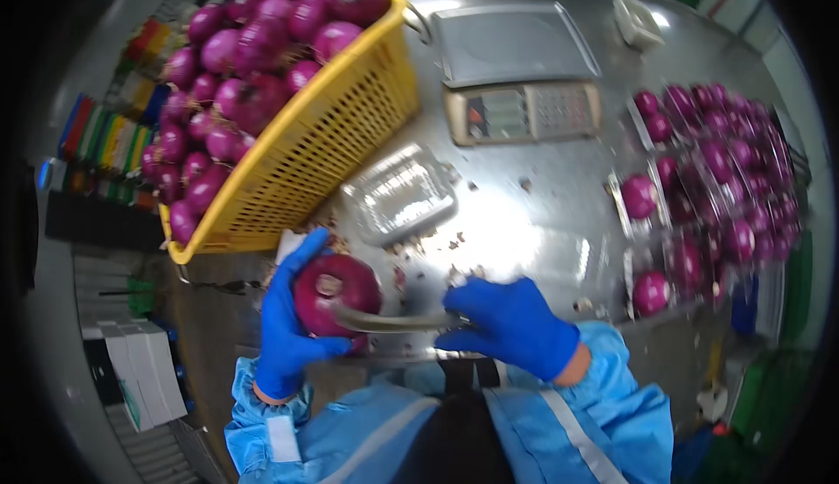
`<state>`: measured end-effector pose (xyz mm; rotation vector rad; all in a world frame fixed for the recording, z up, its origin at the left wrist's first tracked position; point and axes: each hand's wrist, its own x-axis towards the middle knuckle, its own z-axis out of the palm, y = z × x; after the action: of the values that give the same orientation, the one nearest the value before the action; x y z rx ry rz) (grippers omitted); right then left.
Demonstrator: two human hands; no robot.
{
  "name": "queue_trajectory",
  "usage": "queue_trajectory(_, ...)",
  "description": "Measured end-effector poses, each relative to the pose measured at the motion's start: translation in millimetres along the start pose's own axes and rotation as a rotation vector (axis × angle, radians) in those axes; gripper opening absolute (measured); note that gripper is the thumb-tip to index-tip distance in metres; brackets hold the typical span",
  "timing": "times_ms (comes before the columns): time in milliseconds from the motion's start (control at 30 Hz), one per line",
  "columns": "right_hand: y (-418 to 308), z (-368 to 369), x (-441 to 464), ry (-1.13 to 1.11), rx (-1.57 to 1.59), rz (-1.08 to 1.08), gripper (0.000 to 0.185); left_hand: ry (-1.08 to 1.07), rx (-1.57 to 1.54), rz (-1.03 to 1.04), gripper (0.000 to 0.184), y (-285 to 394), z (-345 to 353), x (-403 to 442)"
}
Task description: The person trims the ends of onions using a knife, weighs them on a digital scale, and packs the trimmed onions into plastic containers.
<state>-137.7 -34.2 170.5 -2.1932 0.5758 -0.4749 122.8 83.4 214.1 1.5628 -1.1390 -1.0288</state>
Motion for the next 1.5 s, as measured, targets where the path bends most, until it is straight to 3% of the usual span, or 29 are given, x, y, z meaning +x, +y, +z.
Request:
queue_trajectory(33,-0.2,3.0,0.8,-0.022,-0.032,-0.058,0.04,-0.056,-0.132,-0.059,0.107,-10.2,16.7,-6.0)
queue_trajectory(100,0.8,7.4,-1.4,-0.11,-0.212,-0.054,0.046,-0.167,-0.186,-0.074,0.105,-22.7,32.6,-11.0)
queue_trajectory(233,11.3,19.7,-14.6,-0.133,-0.281,-0.051,0.049,-0.254,-0.234,-0.135,0.105,-30.8,45.6,-20.8)
queue_trajectory(367,5.0,23.4,-18.9,-0.044,-0.261,-0.103,0.047,-0.29,-0.317,-0.198,0.106,-31.4,54.3,-24.0)
queue_trajectory(567,18.0,23.2,-36.3,-0.187,-0.287,0.03,0.046,-0.332,-0.378,-0.246,0.105,-22.4,55.5,-28.4)
queue_trajectory(700,10.3,26.0,-32.7,-0.091,-0.213,-0.022,0.042,-0.377,-0.31,-0.208,0.104,-24.4,56.6,-28.9)
queue_trajectory(767,11.2,26.2,-30.9,-0.114,-0.175,0.005,0.037,-0.347,-0.351,-0.23,0.104,-21.9,57.3,-30.3)
queue_trajectory(867,70.2,52.4,-65.3,0.024,-0.142,0.213,0.03,-0.203,-0.316,-0.318,0.105,-35.8,46.8,-38.7)
queue_trajectory(933,65.9,54.4,-60.8,0.071,-0.019,0.125,0.027,-0.125,-0.21,-0.293,0.1,-51.3,40.8,-41.4)
queue_trajectory(1000,55.9,58.7,-54.4,0.132,0.158,0.088,0.023,-0.026,-0.513,-0.406,0.098,-53.9,46.4,-37.0)
queue_trajectory(1100,62.3,61.9,-36.7,0.063,0.232,0.409,0.021,0.07,-0.974,-0.538,0.096,-76.1,55.4,-41.2)
queue_trajectory(1167,52.0,51.9,-35.4,0.082,0.091,0.26,0.023,0.117,-1.329,-0.638,0.096,-87.8,58.1,-51.4)
queue_trajectory(1267,29.8,49.6,-32.8,0.01,-0.127,0.037,0.032,0.19,-1.179,-0.62,0.078,-88.0,72.4,-54.6)
queue_trajectory(1367,22.7,53.1,-25.8,-0.045,-0.204,-0.021,0.039,0.27,-1.119,-0.599,0.08,-73.4,90.3,-51.5)
queue_trajectory(1500,36.4,58.4,-25.0,-0.094,-0.267,0.01,0.043,0.138,-1.487,-0.684,0.086,-77.5,87.3,-58.0)
